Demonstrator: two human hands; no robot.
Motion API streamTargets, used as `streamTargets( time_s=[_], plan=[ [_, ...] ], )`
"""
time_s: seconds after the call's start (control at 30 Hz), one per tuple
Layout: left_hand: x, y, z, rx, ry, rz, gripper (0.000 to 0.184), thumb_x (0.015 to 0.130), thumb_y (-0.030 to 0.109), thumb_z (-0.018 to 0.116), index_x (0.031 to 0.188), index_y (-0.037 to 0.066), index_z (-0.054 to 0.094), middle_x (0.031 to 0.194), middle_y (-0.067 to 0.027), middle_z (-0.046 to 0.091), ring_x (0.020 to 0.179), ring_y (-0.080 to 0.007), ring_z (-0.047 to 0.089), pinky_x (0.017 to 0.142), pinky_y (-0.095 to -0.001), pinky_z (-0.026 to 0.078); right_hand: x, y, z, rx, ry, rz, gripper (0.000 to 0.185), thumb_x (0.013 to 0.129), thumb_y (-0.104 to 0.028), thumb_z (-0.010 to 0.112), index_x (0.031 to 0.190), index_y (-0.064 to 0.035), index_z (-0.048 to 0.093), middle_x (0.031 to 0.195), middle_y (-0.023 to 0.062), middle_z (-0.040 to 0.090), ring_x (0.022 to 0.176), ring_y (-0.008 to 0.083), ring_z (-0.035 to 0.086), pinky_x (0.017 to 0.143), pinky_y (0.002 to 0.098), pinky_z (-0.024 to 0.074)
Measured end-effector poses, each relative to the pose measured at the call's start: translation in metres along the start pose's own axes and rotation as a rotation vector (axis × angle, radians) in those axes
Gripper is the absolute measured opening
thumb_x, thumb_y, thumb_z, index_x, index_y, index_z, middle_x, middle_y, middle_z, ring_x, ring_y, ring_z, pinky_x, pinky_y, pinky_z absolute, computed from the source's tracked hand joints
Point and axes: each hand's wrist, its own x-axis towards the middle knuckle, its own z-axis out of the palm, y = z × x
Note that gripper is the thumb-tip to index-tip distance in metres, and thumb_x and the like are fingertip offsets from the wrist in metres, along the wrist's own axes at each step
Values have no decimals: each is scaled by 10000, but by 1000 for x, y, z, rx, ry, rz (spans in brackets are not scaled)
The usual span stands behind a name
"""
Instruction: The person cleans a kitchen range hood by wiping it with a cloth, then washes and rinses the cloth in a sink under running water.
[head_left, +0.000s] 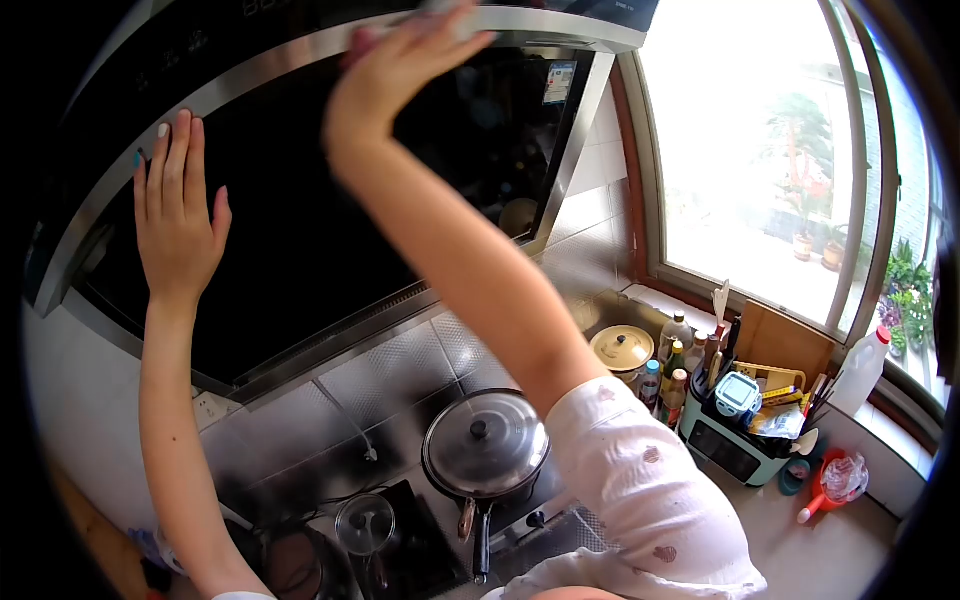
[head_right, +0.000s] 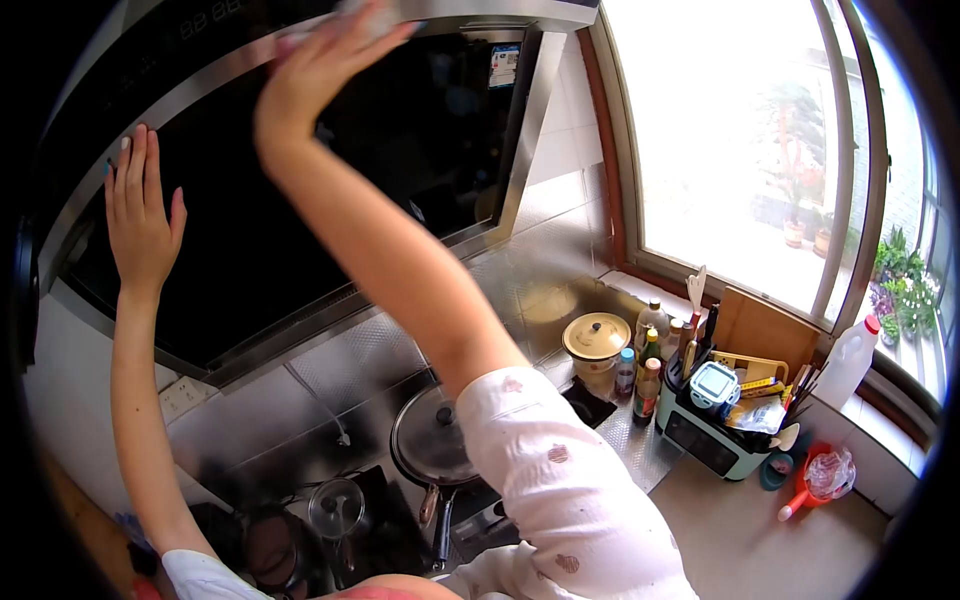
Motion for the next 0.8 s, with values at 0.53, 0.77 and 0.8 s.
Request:
streamTargets(
  time_s=[0.53,0.77,0.8],
  plan=[
    [-1,-5,-7,-74,9,53,640,768,158,572,1336,75,287,1383,-61,285,1275,-235,273,1040,-388,243,79,119,-17,-46,2,125,365,905,-220,367,1225,-44,354,1119,122,485,762,168,506,697,334,437],
    [-47,-65,-35,16,100,-97,580,776,81,537,1317,77,327,1364,-94,305,1253,-286,294,1031,-394,255,-79,-103,-13,245,-657,-444,442,808,-192,453,1242,-112,469,1317,215,357,1214,389,339,1021,462,202],
    [-54,-78,-38,42,118,-100,572,783,85,538,1316,81,330,1359,-92,307,1247,-291,301,1022,-391,272,-75,-105,-13,214,-663,-513,436,807,-200,449,1235,-125,478,1320,191,365,1216,358,352,1010,457,227]
  ],
)
